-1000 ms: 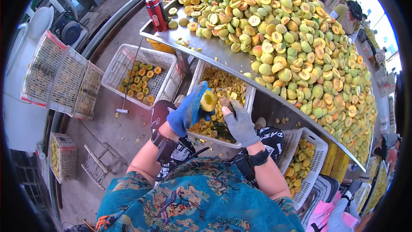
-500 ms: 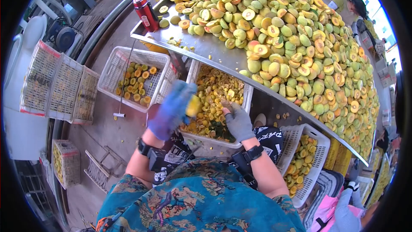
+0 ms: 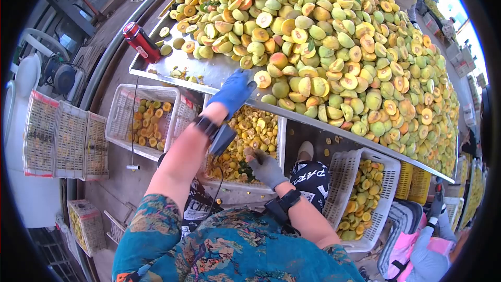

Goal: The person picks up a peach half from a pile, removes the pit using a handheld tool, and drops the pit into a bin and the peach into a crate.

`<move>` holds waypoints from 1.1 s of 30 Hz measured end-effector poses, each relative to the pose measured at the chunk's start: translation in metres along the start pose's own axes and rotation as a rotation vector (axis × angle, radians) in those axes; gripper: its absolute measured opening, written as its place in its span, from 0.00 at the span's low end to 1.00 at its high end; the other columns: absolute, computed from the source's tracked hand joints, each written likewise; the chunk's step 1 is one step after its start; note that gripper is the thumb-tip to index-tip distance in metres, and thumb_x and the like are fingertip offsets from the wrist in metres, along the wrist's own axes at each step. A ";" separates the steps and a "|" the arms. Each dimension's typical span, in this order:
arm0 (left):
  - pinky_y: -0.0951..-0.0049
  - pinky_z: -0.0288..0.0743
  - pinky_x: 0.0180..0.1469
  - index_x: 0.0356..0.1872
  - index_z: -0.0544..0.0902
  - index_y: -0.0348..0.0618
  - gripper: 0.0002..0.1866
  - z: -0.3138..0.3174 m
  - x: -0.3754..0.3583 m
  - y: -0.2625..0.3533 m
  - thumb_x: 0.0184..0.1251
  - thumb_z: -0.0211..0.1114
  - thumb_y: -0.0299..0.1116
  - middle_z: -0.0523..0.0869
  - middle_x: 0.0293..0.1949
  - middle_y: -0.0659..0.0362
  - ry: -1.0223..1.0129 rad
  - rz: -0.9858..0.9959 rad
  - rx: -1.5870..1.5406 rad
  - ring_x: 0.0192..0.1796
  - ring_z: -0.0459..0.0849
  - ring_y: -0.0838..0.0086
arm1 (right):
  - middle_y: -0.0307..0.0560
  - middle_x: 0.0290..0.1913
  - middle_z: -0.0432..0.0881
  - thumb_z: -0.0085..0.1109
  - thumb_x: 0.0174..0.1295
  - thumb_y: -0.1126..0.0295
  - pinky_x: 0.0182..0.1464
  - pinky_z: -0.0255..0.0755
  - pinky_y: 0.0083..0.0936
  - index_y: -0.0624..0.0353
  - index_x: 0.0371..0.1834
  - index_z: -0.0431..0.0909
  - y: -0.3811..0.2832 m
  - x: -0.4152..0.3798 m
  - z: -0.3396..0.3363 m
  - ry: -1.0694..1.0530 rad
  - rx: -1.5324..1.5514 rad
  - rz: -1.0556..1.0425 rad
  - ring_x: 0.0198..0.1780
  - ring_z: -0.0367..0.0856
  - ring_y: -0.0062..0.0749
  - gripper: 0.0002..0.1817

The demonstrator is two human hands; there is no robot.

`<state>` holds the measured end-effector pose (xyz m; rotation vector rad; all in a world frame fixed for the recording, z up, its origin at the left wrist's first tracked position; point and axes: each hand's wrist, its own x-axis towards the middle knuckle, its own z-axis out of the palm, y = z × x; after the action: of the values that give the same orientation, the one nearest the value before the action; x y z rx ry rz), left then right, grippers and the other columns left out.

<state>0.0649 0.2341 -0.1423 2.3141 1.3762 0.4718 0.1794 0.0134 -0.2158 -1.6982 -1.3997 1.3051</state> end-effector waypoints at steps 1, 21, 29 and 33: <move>0.57 0.64 0.68 0.64 0.72 0.40 0.28 0.019 0.021 -0.007 0.69 0.59 0.45 0.70 0.65 0.38 -0.001 0.006 -0.002 0.68 0.69 0.49 | 0.62 0.46 0.83 0.52 0.66 0.45 0.52 0.74 0.40 0.59 0.52 0.78 -0.002 0.000 -0.002 -0.035 0.014 0.022 0.51 0.80 0.57 0.28; 0.72 0.80 0.49 0.65 0.68 0.41 0.24 -0.048 -0.090 0.055 0.70 0.63 0.28 0.82 0.49 0.54 0.134 0.183 -0.697 0.46 0.84 0.72 | 0.64 0.31 0.81 0.59 0.65 0.57 0.35 0.74 0.44 0.63 0.48 0.75 -0.112 -0.034 -0.045 0.352 0.036 -0.399 0.35 0.82 0.60 0.19; 0.72 0.74 0.55 0.60 0.70 0.39 0.22 -0.072 -0.157 0.089 0.74 0.59 0.42 0.79 0.52 0.56 0.118 0.023 -1.240 0.50 0.80 0.72 | 0.64 0.29 0.80 0.60 0.65 0.60 0.33 0.73 0.45 0.63 0.46 0.73 -0.137 -0.058 -0.027 0.401 -0.087 -0.540 0.34 0.81 0.61 0.17; 0.73 0.76 0.52 0.60 0.70 0.40 0.30 -0.072 -0.174 0.094 0.75 0.48 0.58 0.79 0.50 0.56 0.227 -0.014 -1.354 0.46 0.80 0.74 | 0.64 0.30 0.81 0.61 0.64 0.61 0.34 0.74 0.45 0.63 0.46 0.73 -0.153 -0.074 -0.022 0.374 -0.120 -0.533 0.34 0.81 0.61 0.17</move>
<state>0.0209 0.0515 -0.0470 1.1328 0.6936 1.2042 0.1431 -0.0098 -0.0503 -1.4059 -1.5714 0.5892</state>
